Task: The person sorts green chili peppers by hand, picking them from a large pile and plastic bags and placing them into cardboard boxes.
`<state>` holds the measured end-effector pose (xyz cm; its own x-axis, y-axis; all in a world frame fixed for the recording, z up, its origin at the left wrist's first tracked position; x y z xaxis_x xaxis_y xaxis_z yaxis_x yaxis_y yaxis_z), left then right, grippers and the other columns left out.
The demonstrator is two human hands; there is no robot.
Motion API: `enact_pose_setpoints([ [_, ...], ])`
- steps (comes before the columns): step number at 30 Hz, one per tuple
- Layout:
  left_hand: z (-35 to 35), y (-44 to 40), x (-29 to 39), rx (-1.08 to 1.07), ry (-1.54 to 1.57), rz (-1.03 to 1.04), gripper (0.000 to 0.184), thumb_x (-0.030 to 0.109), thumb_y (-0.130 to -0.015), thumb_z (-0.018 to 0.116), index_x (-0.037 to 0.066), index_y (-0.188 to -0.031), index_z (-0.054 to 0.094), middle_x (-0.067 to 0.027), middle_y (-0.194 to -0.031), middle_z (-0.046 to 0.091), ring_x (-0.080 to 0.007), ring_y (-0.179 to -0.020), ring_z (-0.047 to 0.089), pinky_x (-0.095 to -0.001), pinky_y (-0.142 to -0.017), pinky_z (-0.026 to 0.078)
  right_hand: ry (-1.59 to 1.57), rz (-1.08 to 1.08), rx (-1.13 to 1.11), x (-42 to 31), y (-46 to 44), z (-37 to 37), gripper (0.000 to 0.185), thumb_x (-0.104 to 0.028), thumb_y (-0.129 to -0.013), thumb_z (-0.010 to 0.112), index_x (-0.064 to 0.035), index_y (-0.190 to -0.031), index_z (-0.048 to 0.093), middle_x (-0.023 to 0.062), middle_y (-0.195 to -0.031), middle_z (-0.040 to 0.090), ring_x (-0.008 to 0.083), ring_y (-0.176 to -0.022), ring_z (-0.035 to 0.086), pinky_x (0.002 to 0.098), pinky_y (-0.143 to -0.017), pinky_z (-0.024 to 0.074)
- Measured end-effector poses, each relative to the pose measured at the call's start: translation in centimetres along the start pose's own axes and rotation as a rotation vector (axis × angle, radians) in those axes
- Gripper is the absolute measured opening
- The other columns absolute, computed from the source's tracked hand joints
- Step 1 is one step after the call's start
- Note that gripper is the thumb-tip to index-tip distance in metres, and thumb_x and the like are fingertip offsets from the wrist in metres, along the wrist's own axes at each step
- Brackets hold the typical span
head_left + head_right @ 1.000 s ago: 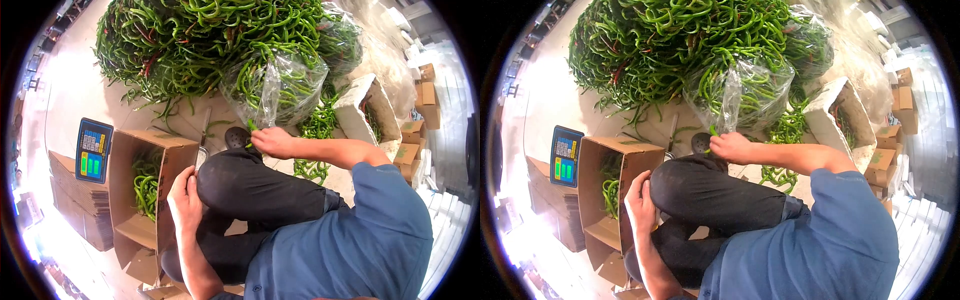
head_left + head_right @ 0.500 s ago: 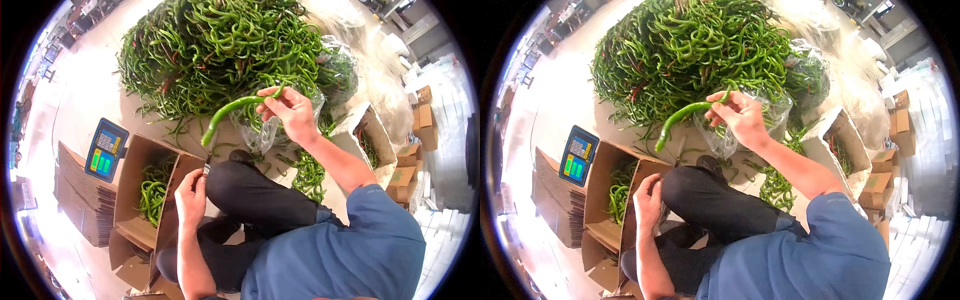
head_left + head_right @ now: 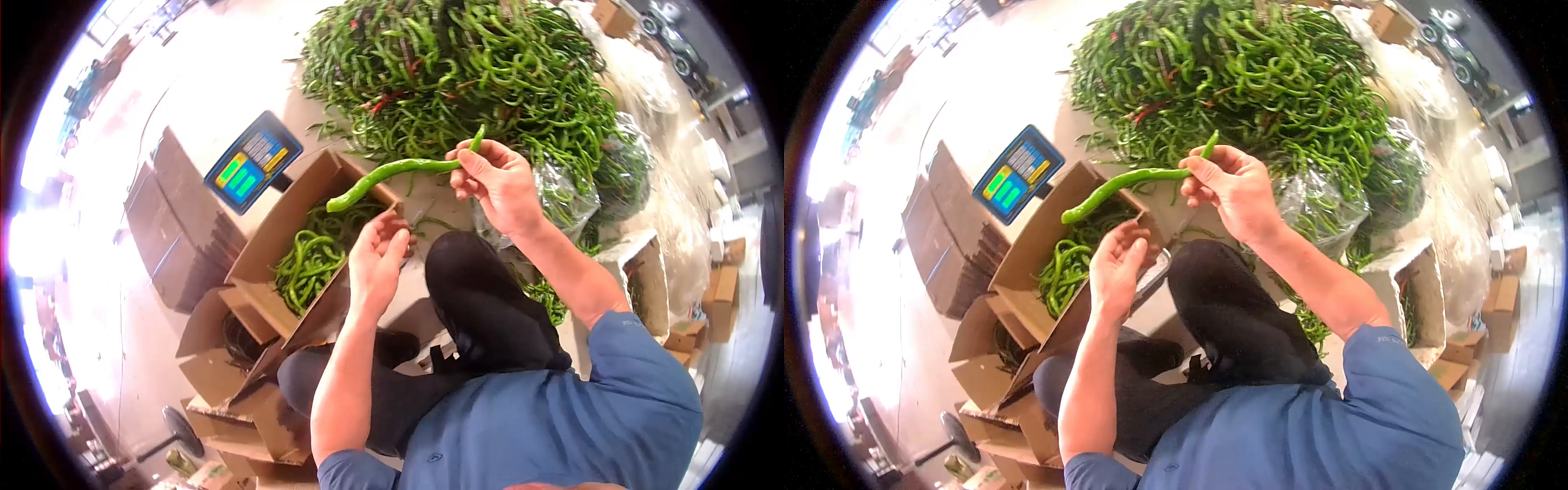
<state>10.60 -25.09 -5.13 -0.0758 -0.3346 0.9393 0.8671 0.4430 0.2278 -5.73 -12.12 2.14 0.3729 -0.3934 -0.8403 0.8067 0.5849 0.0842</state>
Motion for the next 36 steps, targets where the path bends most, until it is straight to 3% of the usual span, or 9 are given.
enact_pose_setpoints([
  [3, -2.5, -0.1, 3.2, 0.117, 0.216, 0.161, 0.047, 0.005, -0.097, 0.061, 0.000, -0.141, 0.044, -0.0151, -0.131, 0.058, -0.0259, -0.110, 0.065, -0.0330, -0.086, 0.056, -0.015, 0.069, -0.022, 1.7, -0.1, 1.0, 0.012, -0.010, -0.096, 0.066, -0.0007, -0.104, 0.066, 0.0117, -0.096, 0.070, 0.0166, -0.072, 0.068, 0.0285, -0.059, 0.0562],
  [7, -4.5, 0.9, 5.9, 0.177, 0.364, 0.262, 0.044, 0.006, -0.098, 0.062, 0.005, -0.140, 0.049, -0.0135, -0.136, 0.058, -0.0241, -0.113, 0.063, -0.0360, -0.088, 0.056, -0.008, 0.205, -0.045, 4.1, 0.2, 2.3, 0.013, -0.011, -0.096, 0.065, -0.0006, -0.104, 0.066, 0.0110, -0.096, 0.070, 0.0160, -0.071, 0.065, 0.0279, -0.057, 0.0541],
  [10, -5.1, 1.7, 6.8, 0.162, 0.229, 0.362, 0.036, 0.006, -0.097, 0.063, 0.004, -0.132, 0.058, -0.0132, -0.131, 0.062, -0.0222, -0.108, 0.064, -0.0352, -0.088, 0.057, -0.045, 0.348, -0.062, 6.4, 0.2, 2.4, 0.013, -0.011, -0.097, 0.065, -0.0005, -0.103, 0.065, 0.0103, -0.096, 0.069, 0.0153, -0.071, 0.065, 0.0269, -0.056, 0.0526],
  [12, -4.6, 3.1, 8.5, 0.214, 0.083, 0.496, 0.028, 0.003, -0.090, 0.072, 0.001, -0.118, 0.067, -0.0128, -0.119, 0.068, -0.0187, -0.104, 0.066, -0.0295, -0.090, 0.054, -0.028, 0.430, -0.061, 7.7, 0.0, 2.4, 0.015, -0.012, -0.096, 0.065, -0.0004, -0.106, 0.064, 0.0084, -0.094, 0.068, 0.0143, -0.071, 0.064, 0.0260, -0.059, 0.0521],
  [15, -2.7, 5.7, 11.8, 0.238, -0.465, 0.758, 0.027, -0.001, -0.083, 0.077, 0.003, -0.110, 0.071, -0.0122, -0.114, 0.070, -0.0192, -0.102, 0.067, -0.0288, -0.088, 0.053, 0.004, 0.542, -0.070, 9.7, -0.3, 2.0, 0.019, -0.012, -0.096, 0.066, -0.0006, -0.111, 0.062, 0.0057, -0.090, 0.067, 0.0141, -0.074, 0.065, 0.0263, -0.064, 0.0526],
  [24, -1.5, 5.9, 11.1, 0.240, -0.568, 0.801, 0.027, 0.003, -0.083, 0.079, 0.004, -0.109, 0.072, -0.0074, -0.107, 0.069, -0.0133, -0.089, 0.066, -0.0245, -0.073, 0.054, -0.007, 0.603, -0.140, 11.1, 0.3, 3.0, 0.016, -0.010, -0.094, 0.067, -0.0013, -0.108, 0.063, 0.0060, -0.091, 0.068, 0.0154, -0.076, 0.065, 0.0279, -0.065, 0.0535],
  [31, -5.7, 3.7, 7.8, 0.412, -0.044, 0.343, 0.015, 0.015, -0.094, 0.071, 0.004, -0.105, 0.071, -0.0028, -0.089, 0.071, -0.0085, -0.074, 0.064, -0.0251, -0.060, 0.054, 0.012, 0.590, -0.180, 9.8, 0.8, 3.5, 0.021, -0.018, -0.098, 0.064, -0.0007, -0.110, 0.063, 0.0072, -0.092, 0.068, 0.0155, -0.076, 0.066, 0.0290, -0.066, 0.0550],
  [34, -12.0, 3.4, 4.6, 0.611, 0.305, 0.176, 0.024, 0.025, -0.097, 0.068, 0.002, -0.102, 0.065, -0.0078, -0.092, 0.070, -0.0174, -0.077, 0.070, -0.0266, -0.057, 0.056, 0.084, 0.509, -0.199, 7.8, 1.2, 3.1, 0.022, -0.021, -0.100, 0.061, -0.0012, -0.111, 0.062, 0.0079, -0.094, 0.068, 0.0152, -0.076, 0.066, 0.0281, -0.066, 0.0556],
  [36, -17.1, 3.5, 1.1, 0.741, 0.506, 0.080, 0.033, 0.028, -0.098, 0.064, -0.002, -0.110, 0.057, -0.0150, -0.102, 0.067, -0.0271, -0.086, 0.070, -0.0308, -0.066, 0.060, 0.161, 0.463, -0.152, 6.9, 1.1, 1.0, 0.022, -0.019, -0.100, 0.061, -0.0012, -0.111, 0.061, 0.0083, -0.095, 0.068, 0.0149, -0.076, 0.066, 0.0276, -0.065, 0.0555],
])
Point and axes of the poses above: each hand's wrist, its own y-axis away from the middle knuckle, its own z-axis out of the palm, x = y × z, the point moved 10 cm from there along -y, towards the middle knuckle
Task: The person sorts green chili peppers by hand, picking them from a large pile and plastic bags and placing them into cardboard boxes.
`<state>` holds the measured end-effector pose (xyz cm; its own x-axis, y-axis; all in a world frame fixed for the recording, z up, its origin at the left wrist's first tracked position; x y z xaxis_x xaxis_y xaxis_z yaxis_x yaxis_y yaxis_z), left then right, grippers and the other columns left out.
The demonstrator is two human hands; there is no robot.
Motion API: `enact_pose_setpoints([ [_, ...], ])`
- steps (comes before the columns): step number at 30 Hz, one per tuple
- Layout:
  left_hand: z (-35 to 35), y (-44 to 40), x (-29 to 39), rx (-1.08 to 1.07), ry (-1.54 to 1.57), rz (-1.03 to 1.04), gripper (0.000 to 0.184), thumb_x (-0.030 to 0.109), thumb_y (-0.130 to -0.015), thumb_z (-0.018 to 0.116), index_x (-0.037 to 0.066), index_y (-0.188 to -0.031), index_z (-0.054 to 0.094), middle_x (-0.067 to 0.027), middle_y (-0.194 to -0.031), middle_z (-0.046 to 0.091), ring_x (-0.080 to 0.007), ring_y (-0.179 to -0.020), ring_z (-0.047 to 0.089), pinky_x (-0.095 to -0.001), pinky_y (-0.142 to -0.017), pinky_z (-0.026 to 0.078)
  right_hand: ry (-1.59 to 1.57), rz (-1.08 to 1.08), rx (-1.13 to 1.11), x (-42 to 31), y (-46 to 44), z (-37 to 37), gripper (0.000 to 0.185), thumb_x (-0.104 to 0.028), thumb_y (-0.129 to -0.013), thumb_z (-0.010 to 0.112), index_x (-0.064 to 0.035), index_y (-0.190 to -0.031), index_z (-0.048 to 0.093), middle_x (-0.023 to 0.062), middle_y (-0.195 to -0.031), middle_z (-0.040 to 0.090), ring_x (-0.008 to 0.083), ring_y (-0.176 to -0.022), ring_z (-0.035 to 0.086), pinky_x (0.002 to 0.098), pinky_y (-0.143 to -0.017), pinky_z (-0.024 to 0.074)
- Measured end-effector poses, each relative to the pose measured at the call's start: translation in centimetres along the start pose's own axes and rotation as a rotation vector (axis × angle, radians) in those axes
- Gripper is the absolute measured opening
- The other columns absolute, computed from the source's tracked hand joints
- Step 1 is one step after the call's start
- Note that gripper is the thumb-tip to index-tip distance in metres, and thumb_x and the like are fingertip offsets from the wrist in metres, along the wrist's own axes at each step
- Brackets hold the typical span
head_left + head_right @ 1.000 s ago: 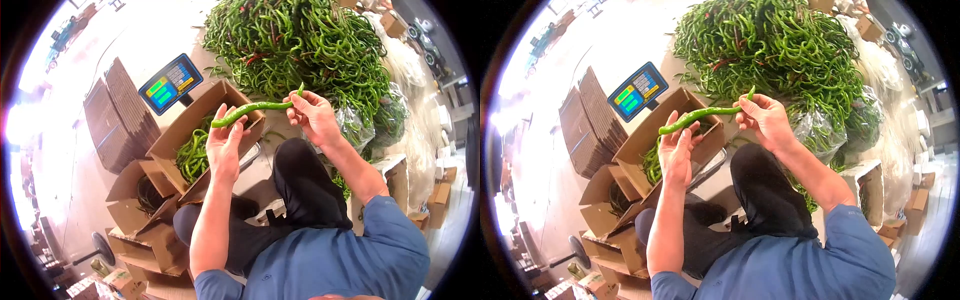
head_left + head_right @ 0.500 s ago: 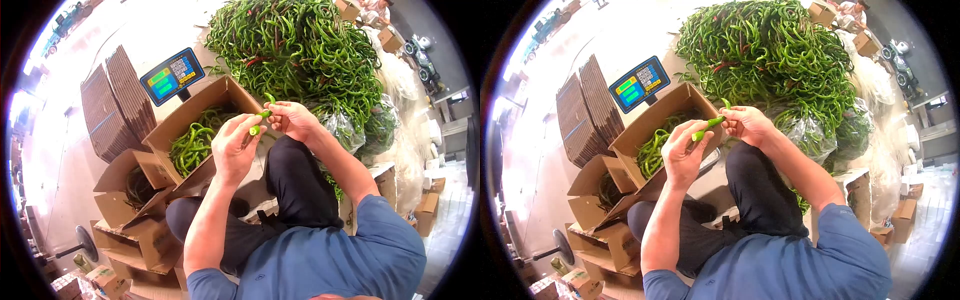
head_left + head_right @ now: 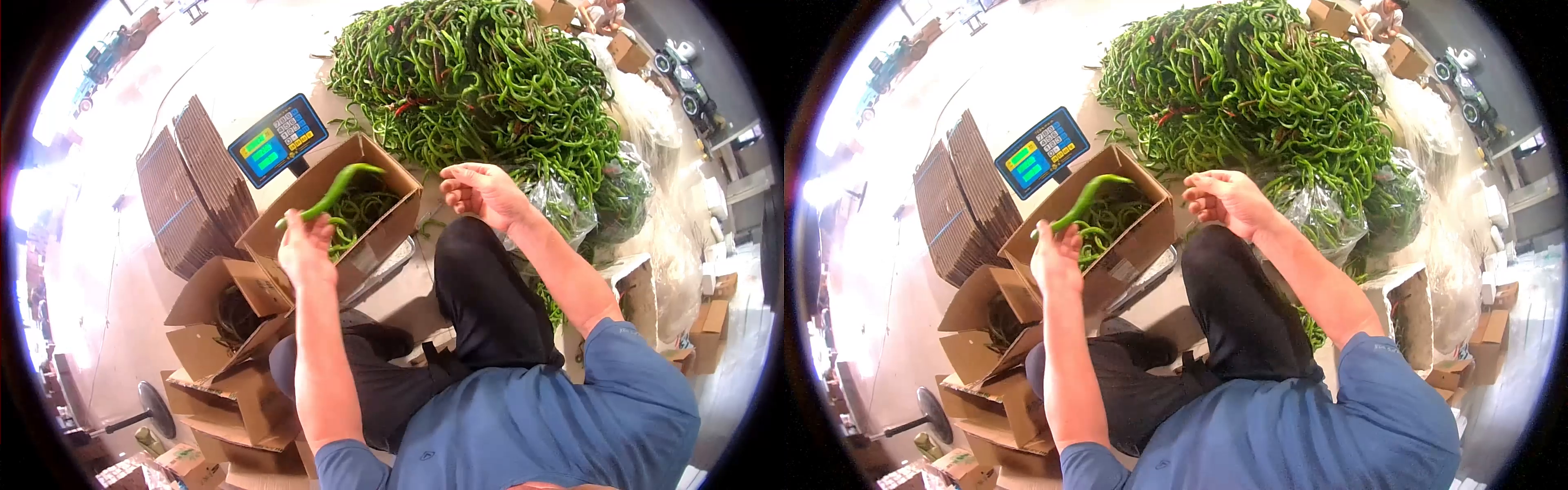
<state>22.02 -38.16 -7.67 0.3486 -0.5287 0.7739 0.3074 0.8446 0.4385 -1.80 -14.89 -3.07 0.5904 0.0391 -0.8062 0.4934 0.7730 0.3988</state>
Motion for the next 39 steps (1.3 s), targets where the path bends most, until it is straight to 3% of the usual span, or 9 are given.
enact_pose_setpoints([
  [3, -5.1, -3.4, -4.0, 0.071, 0.184, -0.348, 0.059, 0.022, -0.100, 0.060, -0.009, -0.138, 0.028, -0.0344, -0.131, 0.044, -0.0403, -0.104, 0.063, -0.0378, -0.081, 0.062, 0.024, -0.025, 0.081, 0.8, 1.4, -4.1, 0.020, -0.018, -0.099, 0.061, -0.0009, -0.110, 0.060, 0.0076, -0.091, 0.067, 0.0138, -0.075, 0.065, 0.0265, -0.064, 0.0545],
  [6, -5.7, -3.7, -1.3, -0.018, 0.196, -0.136, 0.058, 0.020, -0.102, 0.056, -0.010, -0.141, 0.026, -0.0335, -0.126, 0.049, -0.0405, -0.105, 0.063, -0.0398, -0.085, 0.062, 0.114, 0.013, 0.250, 3.9, 4.3, -9.8, 0.025, -0.019, -0.097, 0.064, 0.0009, -0.111, 0.060, 0.0064, -0.089, 0.066, 0.0117, -0.073, 0.063, 0.0263, -0.062, 0.0529],
  [10, -4.8, -2.9, 3.1, -0.031, 0.009, 0.183, 0.039, 0.023, -0.101, 0.056, -0.003, -0.129, 0.050, -0.0166, -0.118, 0.063, -0.0306, -0.101, 0.066, -0.0385, -0.082, 0.054, 0.442, 0.098, 0.373, 12.9, 9.3, -19.9, 0.023, -0.019, -0.094, 0.063, 0.0016, -0.103, 0.067, 0.0069, -0.084, 0.068, 0.0113, -0.069, 0.063, 0.0268, -0.060, 0.0528],
  [14, 1.8, 3.6, 4.3, -0.010, -0.482, 0.446, 0.040, 0.025, -0.104, 0.049, -0.005, -0.131, 0.050, -0.0172, -0.117, 0.065, -0.0240, -0.091, 0.065, -0.0326, -0.076, 0.051, 1.142, 0.144, 0.429, 21.1, 18.3, -29.1, 0.037, -0.024, -0.084, 0.068, 0.0040, -0.108, 0.067, 0.0199, -0.095, 0.072, 0.0307, -0.084, 0.071, 0.0410, -0.075, 0.0562],
  [16, 6.4, 8.1, 3.4, -0.120, -0.859, 0.653, 0.040, 0.027, -0.107, 0.044, -0.005, -0.128, 0.055, -0.0168, -0.109, 0.067, -0.0226, -0.086, 0.066, -0.0323, -0.078, 0.053, 1.070, 0.324, 0.511, 26.1, 23.7, -34.0, 0.040, -0.026, -0.079, 0.071, 0.0039, -0.104, 0.067, 0.0253, -0.094, 0.070, 0.0406, -0.090, 0.068, 0.0452, -0.083, 0.0542],
  [23, 9.3, 12.6, -7.0, -0.678, -0.914, 0.513, 0.043, 0.030, -0.109, 0.039, -0.005, -0.127, 0.057, -0.0146, -0.112, 0.066, -0.0230, -0.098, 0.064, -0.0366, -0.087, 0.053, 1.059, 0.630, 0.921, 34.5, 35.9, -39.8, 0.076, -0.028, -0.077, 0.073, 0.0029, -0.138, 0.040, 0.0295, -0.121, 0.058, 0.0438, -0.111, 0.058, 0.0493, -0.095, 0.0484],
  [34, 20.2, 23.7, -11.8, -0.860, -1.445, 1.025, 0.021, 0.002, -0.094, 0.053, -0.004, -0.107, 0.068, -0.0165, -0.109, 0.069, -0.0336, -0.110, 0.063, -0.0434, -0.101, 0.044, 1.204, -0.031, 0.596, 32.7, 15.4, -32.5, 0.048, -0.009, -0.082, 0.055, 0.0011, -0.129, 0.051, 0.0213, -0.107, 0.062, 0.0388, -0.104, 0.060, 0.0500, -0.088, 0.0495],
  [36, 20.1, 23.7, -11.8, -0.866, -1.439, 1.034, 0.021, 0.001, -0.093, 0.053, -0.005, -0.106, 0.068, -0.0164, -0.109, 0.069, -0.0340, -0.111, 0.063, -0.0437, -0.101, 0.044, 1.293, 0.148, 0.392, 32.4, 9.9, -30.9, 0.054, -0.012, -0.084, 0.055, -0.0038, -0.137, 0.048, 0.0232, -0.122, 0.058, 0.0402, -0.116, 0.057, 0.0513, -0.094, 0.0479],
  [39, 19.8, 23.3, -11.5, -0.837, -1.432, 1.018, 0.022, 0.001, -0.092, 0.052, -0.006, -0.106, 0.068, -0.0173, -0.109, 0.069, -0.0354, -0.110, 0.063, -0.0445, -0.100, 0.045, 1.419, 0.018, 0.522, 30.3, 4.9, -29.4, 0.058, -0.015, -0.087, 0.055, -0.0107, -0.144, 0.045, 0.0264, -0.142, 0.045, 0.0436, -0.128, 0.049, 0.0543, -0.104, 0.0412],
])
Point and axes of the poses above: each hand's wrist, its own y-axis away from the middle knuckle, its own z-axis out of the palm, x = y × z, the point moved 10 cm from there along -y, towards the middle knuckle
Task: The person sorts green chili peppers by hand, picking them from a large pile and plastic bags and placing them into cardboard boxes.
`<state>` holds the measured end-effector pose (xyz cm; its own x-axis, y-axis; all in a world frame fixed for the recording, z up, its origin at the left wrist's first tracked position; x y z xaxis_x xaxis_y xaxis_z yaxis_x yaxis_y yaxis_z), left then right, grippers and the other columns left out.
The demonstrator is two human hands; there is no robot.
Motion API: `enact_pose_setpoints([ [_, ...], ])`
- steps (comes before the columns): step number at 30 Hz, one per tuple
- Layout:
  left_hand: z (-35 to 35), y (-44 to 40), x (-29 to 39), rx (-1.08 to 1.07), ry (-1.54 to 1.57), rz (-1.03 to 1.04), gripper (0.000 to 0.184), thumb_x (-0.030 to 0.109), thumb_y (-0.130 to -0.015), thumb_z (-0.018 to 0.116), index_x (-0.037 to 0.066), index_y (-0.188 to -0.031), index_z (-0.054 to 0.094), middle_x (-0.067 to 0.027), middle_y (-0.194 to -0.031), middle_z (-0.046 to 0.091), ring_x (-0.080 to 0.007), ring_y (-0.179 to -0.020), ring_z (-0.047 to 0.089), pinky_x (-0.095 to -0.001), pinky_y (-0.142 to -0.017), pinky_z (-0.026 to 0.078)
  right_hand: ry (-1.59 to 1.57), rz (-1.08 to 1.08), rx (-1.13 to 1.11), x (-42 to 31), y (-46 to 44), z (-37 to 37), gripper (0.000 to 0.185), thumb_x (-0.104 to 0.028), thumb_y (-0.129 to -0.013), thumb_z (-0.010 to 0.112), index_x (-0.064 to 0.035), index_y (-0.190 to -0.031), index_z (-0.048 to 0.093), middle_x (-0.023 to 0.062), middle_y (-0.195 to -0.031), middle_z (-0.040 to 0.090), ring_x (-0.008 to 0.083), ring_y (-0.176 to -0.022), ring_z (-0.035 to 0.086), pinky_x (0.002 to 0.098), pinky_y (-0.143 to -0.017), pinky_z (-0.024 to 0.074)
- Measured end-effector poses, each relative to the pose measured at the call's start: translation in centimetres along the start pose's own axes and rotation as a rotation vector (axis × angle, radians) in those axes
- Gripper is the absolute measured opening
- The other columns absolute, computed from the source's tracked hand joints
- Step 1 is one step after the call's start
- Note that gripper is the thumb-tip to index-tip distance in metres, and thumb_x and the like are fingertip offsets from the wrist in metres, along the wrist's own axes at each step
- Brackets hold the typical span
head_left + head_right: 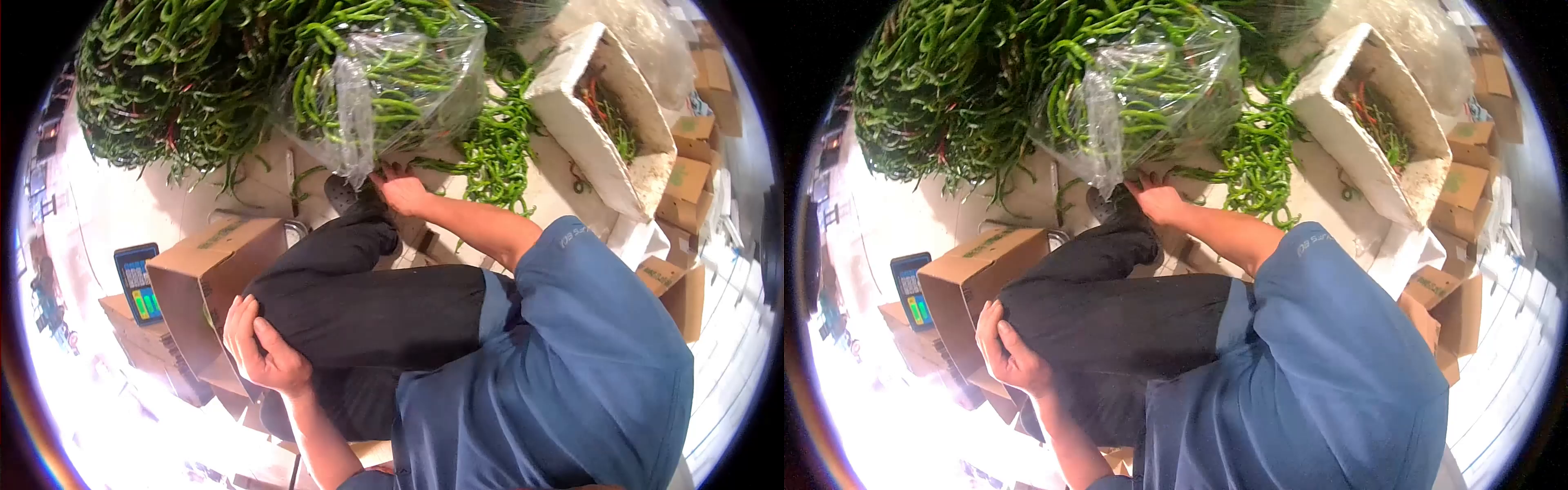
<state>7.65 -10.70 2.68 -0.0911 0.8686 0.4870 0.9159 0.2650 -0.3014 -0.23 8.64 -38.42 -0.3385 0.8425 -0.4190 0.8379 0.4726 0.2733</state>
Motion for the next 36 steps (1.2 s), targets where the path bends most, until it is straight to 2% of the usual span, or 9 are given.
enact_pose_setpoints([
  [3, -0.4, 0.4, -0.7, 0.024, 0.026, 0.005, 0.023, 0.000, -0.090, 0.050, -0.006, -0.103, 0.067, -0.0187, -0.108, 0.069, -0.0374, -0.109, 0.063, -0.0452, -0.100, 0.046, 0.241, 0.010, -0.391, -2.0, -2.5, 0.7, 0.059, -0.017, -0.090, 0.053, -0.0167, -0.148, 0.041, 0.0248, -0.155, 0.031, 0.0471, -0.133, 0.044, 0.0556, -0.110, 0.0358],
  [6, -0.7, 0.4, -1.2, 0.049, 0.049, 0.014, 0.023, -0.001, -0.086, 0.050, -0.006, -0.100, 0.067, -0.0194, -0.106, 0.070, -0.0392, -0.107, 0.064, -0.0466, -0.099, 0.047, 0.144, 0.065, -0.445, -0.4, -5.0, 4.5, 0.049, -0.022, -0.090, 0.052, -0.0091, -0.138, 0.052, 0.0203, -0.142, 0.051, 0.0414, -0.129, 0.050, 0.0563, -0.106, 0.0381],
  [11, -1.1, 0.1, -2.1, 0.087, 0.117, 0.021, 0.023, -0.001, -0.082, 0.053, -0.006, -0.098, 0.067, -0.0196, -0.105, 0.070, -0.0386, -0.104, 0.065, -0.0460, -0.096, 0.048, -0.064, 0.213, -0.202, 2.5, -6.4, 5.4, 0.046, -0.023, -0.084, 0.057, -0.0058, -0.126, 0.064, 0.0161, -0.131, 0.062, 0.0388, -0.116, 0.059, 0.0546, -0.095, 0.0448],
  [20, -1.3, 0.0, -3.2, 0.009, 0.212, 0.084, 0.021, -0.001, -0.083, 0.050, -0.005, -0.099, 0.064, -0.0218, -0.106, 0.069, -0.0402, -0.105, 0.065, -0.0483, -0.095, 0.049, 0.104, 0.308, -0.235, 3.7, -4.6, 5.2, 0.076, -0.050, -0.079, 0.069, -0.0090, -0.140, 0.049, 0.0203, -0.148, 0.046, 0.0389, -0.134, 0.045, 0.0479, -0.112, 0.0347],
  [22, -1.4, 0.0, -3.6, -0.010, 0.214, 0.077, 0.019, 0.000, -0.084, 0.051, -0.004, -0.097, 0.064, -0.0208, -0.105, 0.069, -0.0399, -0.104, 0.065, -0.0488, -0.094, 0.049, -0.114, 0.308, -0.243, 8.7, -5.8, 12.6, 0.077, -0.051, -0.079, 0.068, -0.0082, -0.140, 0.049, 0.0208, -0.147, 0.046, 0.0411, -0.133, 0.044, 0.0496, -0.113, 0.0308],
  [26, -1.8, 0.3, -5.1, -0.017, 0.231, 0.040, 0.020, -0.003, -0.080, 0.051, -0.004, -0.096, 0.064, -0.0202, -0.101, 0.069, -0.0398, -0.101, 0.065, -0.0491, -0.093, 0.049, -0.317, 0.326, -0.072, 8.1, -7.0, 10.4, 0.064, -0.044, -0.080, 0.069, -0.0052, -0.130, 0.058, 0.0192, -0.137, 0.055, 0.0372, -0.124, 0.052, 0.0508, -0.109, 0.0363],
  [29, -2.1, 0.5, -5.8, -0.036, 0.248, 0.026, 0.023, -0.004, -0.077, 0.050, -0.004, -0.095, 0.064, -0.0204, -0.101, 0.069, -0.0401, -0.101, 0.065, -0.0496, -0.092, 0.050, 1.133, -0.277, 0.500, 0.3, -5.5, 7.9, 0.040, -0.027, -0.089, 0.055, 0.0021, -0.113, 0.065, 0.0199, -0.111, 0.063, 0.0353, -0.107, 0.059, 0.0503, -0.094, 0.0466],
  [31, -2.2, 0.6, -6.1, -0.030, 0.261, 0.022, 0.024, -0.003, -0.075, 0.051, -0.004, -0.095, 0.064, -0.0199, -0.100, 0.069, -0.0399, -0.100, 0.065, -0.0493, -0.091, 0.050, 1.548, -0.516, 0.532, -1.5, -5.4, 11.3, 0.031, -0.018, -0.089, 0.053, 0.0044, -0.107, 0.066, 0.0199, -0.102, 0.065, 0.0347, -0.100, 0.062, 0.0490, -0.088, 0.0503],
  [36, -2.3, 0.9, -6.7, -0.037, 0.269, 0.013, 0.024, -0.001, -0.073, 0.053, -0.003, -0.095, 0.065, -0.0179, -0.101, 0.069, -0.0385, -0.098, 0.065, -0.0489, -0.089, 0.050, 0.876, -0.631, 0.217, -4.3, -10.1, 11.2, 0.031, -0.005, -0.078, 0.062, 0.0033, -0.108, 0.059, 0.0195, -0.103, 0.065, 0.0366, -0.098, 0.063, 0.0452, -0.088, 0.0509],
])
Point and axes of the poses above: each hand's wrist, its own y-axis away from the middle knuckle, its own z-axis out of the palm, x = y × z, the point moved 10 cm from there along -y, towards the middle knuckle
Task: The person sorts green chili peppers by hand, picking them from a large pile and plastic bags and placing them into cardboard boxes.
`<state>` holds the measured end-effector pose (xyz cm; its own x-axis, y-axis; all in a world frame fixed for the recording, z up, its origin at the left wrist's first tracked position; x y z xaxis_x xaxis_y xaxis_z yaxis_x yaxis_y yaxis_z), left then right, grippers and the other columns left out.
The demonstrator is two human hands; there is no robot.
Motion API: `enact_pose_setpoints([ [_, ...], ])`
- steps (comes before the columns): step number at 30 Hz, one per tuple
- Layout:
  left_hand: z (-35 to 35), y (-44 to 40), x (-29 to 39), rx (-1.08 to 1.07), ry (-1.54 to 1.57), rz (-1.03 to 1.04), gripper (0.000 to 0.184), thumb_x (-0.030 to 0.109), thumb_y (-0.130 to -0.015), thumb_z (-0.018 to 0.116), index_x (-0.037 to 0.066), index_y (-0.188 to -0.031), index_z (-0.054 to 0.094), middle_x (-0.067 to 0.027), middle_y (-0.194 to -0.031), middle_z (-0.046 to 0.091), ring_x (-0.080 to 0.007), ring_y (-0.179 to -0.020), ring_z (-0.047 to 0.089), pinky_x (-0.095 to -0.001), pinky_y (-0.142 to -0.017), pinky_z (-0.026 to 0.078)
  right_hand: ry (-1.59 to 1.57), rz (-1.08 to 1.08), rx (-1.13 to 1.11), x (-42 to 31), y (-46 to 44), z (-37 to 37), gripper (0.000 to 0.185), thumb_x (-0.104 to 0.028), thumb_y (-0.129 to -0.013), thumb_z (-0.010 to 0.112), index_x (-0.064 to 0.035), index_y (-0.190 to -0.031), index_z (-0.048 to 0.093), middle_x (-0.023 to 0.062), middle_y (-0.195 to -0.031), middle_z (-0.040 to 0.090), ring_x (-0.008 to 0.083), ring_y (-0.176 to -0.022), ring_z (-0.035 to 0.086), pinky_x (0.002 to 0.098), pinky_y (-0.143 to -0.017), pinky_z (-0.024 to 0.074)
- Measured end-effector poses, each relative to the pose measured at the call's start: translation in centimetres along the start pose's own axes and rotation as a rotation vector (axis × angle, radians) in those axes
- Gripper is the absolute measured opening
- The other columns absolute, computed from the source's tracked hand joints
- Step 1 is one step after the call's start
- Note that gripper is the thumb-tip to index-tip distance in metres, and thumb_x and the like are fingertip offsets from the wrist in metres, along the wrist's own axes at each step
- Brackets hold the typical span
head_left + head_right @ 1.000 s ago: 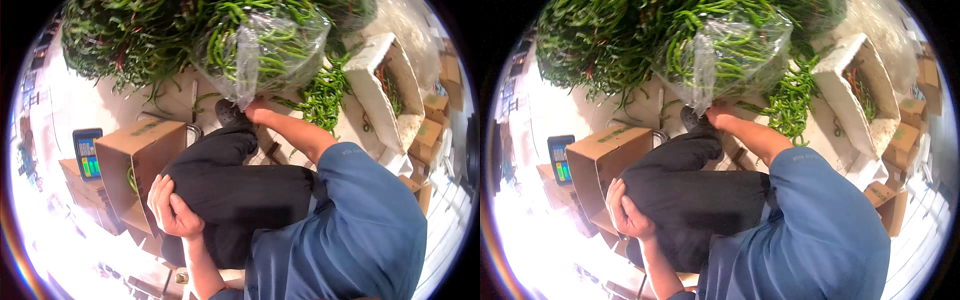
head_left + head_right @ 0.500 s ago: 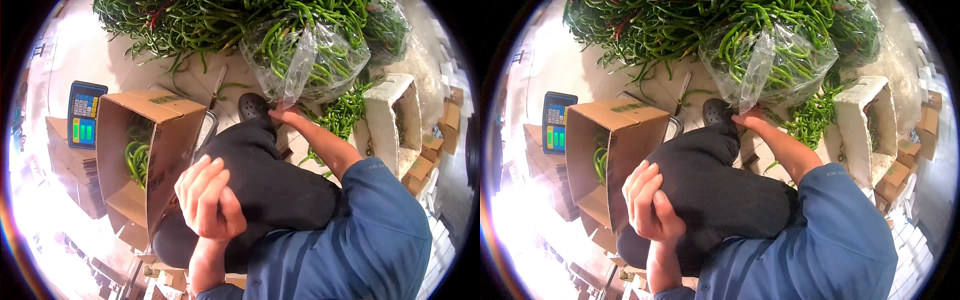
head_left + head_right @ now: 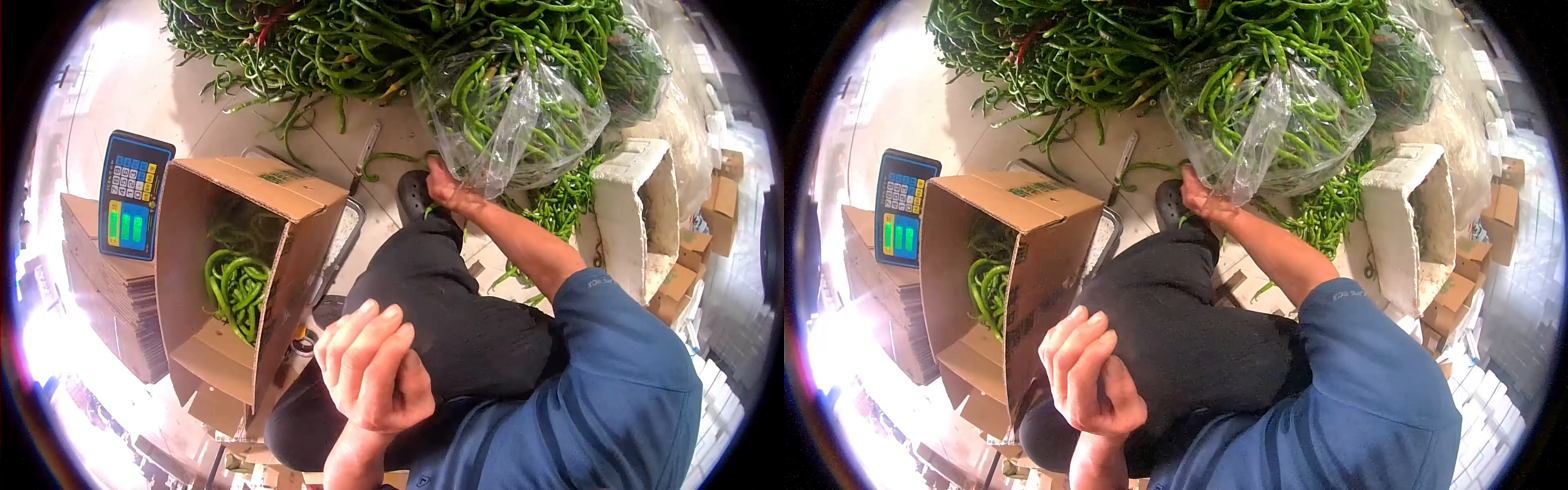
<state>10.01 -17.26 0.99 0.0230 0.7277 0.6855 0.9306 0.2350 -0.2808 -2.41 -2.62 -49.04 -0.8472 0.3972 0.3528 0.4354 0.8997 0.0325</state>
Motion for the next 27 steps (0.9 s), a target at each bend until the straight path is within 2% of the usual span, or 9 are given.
enact_pose_setpoints([
  [3, 0.0, 0.1, -0.2, 0.001, 0.001, -0.004, 0.024, -0.002, -0.073, 0.054, -0.002, -0.094, 0.065, -0.0173, -0.101, 0.069, -0.0378, -0.098, 0.065, -0.0487, -0.089, 0.050, -0.936, 0.228, 0.188, 4.3, -5.6, -8.5, 0.045, -0.004, -0.077, 0.061, -0.0001, -0.121, 0.054, 0.0206, -0.108, 0.063, 0.0410, -0.100, 0.061, 0.0467, -0.087, 0.0507],
  [4, 0.0, 0.0, -0.1, 0.003, 0.002, -0.001, 0.024, -0.002, -0.073, 0.054, -0.002, -0.094, 0.065, -0.0172, -0.101, 0.069, -0.0377, -0.098, 0.065, -0.0486, -0.089, 0.050, -0.948, 0.226, -0.010, 4.9, -7.5, -11.3, 0.047, -0.002, -0.076, 0.060, -0.0042, -0.123, 0.055, 0.0191, -0.117, 0.062, 0.0405, -0.108, 0.059, 0.0477, -0.091, 0.0492],
  [7, -0.2, 0.0, -0.4, 0.057, 0.005, -0.039, 0.023, 0.000, -0.071, 0.059, 0.004, -0.091, 0.070, -0.0098, -0.098, 0.072, -0.0296, -0.098, 0.068, -0.0410, -0.092, 0.048, -0.784, 0.294, 0.079, 3.8, -10.0, -7.4, 0.045, -0.002, -0.076, 0.060, -0.0045, -0.121, 0.056, 0.0177, -0.116, 0.062, 0.0387, -0.111, 0.057, 0.0475, -0.095, 0.0475],
  [11, -0.1, -0.2, -0.3, 0.029, -0.008, -0.027, 0.019, 0.005, -0.077, 0.059, 0.003, -0.092, 0.070, -0.0106, -0.100, 0.072, -0.0301, -0.097, 0.068, -0.0421, -0.092, 0.049, -0.855, 0.571, -0.570, 3.9, -10.1, -1.2, 0.043, -0.023, -0.090, 0.055, -0.0035, -0.128, 0.056, 0.0176, -0.138, 0.054, 0.0342, -0.134, 0.046, 0.0463, -0.111, 0.0378],
  [13, 0.1, -0.3, 0.1, -0.022, -0.006, 0.016, 0.019, 0.003, -0.081, 0.053, -0.003, -0.095, 0.065, -0.0187, -0.101, 0.069, -0.0388, -0.098, 0.065, -0.0500, -0.089, 0.051, -0.823, 0.368, -0.215, 5.3, -11.9, -2.4, 0.038, -0.018, -0.086, 0.059, -0.0026, -0.121, 0.056, 0.0208, -0.125, 0.059, 0.0387, -0.121, 0.054, 0.0470, -0.104, 0.0440],
  [15, 0.3, -0.1, 0.2, -0.047, -0.012, 0.020, 0.021, 0.006, -0.086, 0.052, -0.005, -0.099, 0.064, -0.0210, -0.103, 0.068, -0.0409, -0.100, 0.064, -0.0513, -0.091, 0.051, -0.765, 0.210, 0.456, 6.5, -8.5, -9.0, 0.029, -0.019, -0.085, 0.062, -0.0001, -0.105, 0.055, 0.0254, -0.107, 0.061, 0.0436, -0.103, 0.060, 0.0486, -0.089, 0.0502],
  [17, 0.4, 0.2, 0.2, -0.085, -0.027, 0.017, 0.022, 0.007, -0.087, 0.051, -0.006, -0.101, 0.063, -0.0218, -0.106, 0.067, -0.0416, -0.103, 0.063, -0.0517, -0.094, 0.049, -1.083, 0.131, -0.087, 8.0, -9.3, -11.0, 0.026, -0.019, -0.086, 0.060, 0.0016, -0.100, 0.053, 0.0266, -0.097, 0.060, 0.0455, -0.093, 0.060, 0.0511, -0.080, 0.0486],
  [19, 0.4, 0.5, 0.2, -0.081, -0.020, 0.009, 0.022, 0.005, -0.087, 0.050, -0.007, -0.101, 0.063, -0.0220, -0.109, 0.066, -0.0417, -0.106, 0.062, -0.0525, -0.097, 0.047, -1.305, 0.317, -0.279, 9.5, -6.0, -16.1, 0.027, -0.018, -0.084, 0.060, 0.0027, -0.100, 0.051, 0.0275, -0.092, 0.060, 0.0461, -0.091, 0.060, 0.0526, -0.077, 0.0459],
  [27, 0.6, 0.8, 0.6, -0.043, -0.020, -0.020, 0.023, 0.005, -0.088, 0.049, -0.005, -0.103, 0.064, -0.0212, -0.110, 0.066, -0.0412, -0.110, 0.061, -0.0532, -0.101, 0.045, -1.010, 0.740, -0.505, 5.1, 13.3, -4.7, 0.041, -0.017, -0.079, 0.071, -0.0001, -0.111, 0.052, 0.0266, -0.100, 0.064, 0.0465, -0.095, 0.063, 0.0525, -0.085, 0.0506],
])
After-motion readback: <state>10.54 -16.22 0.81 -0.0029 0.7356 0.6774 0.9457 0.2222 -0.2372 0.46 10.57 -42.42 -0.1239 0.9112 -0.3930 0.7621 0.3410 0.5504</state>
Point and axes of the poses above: each hand's wrist, its own y-axis away from the middle knuckle, its own z-axis out of the palm, x = y × z, the point moved 10 cm from there along -y, towards the middle knuckle
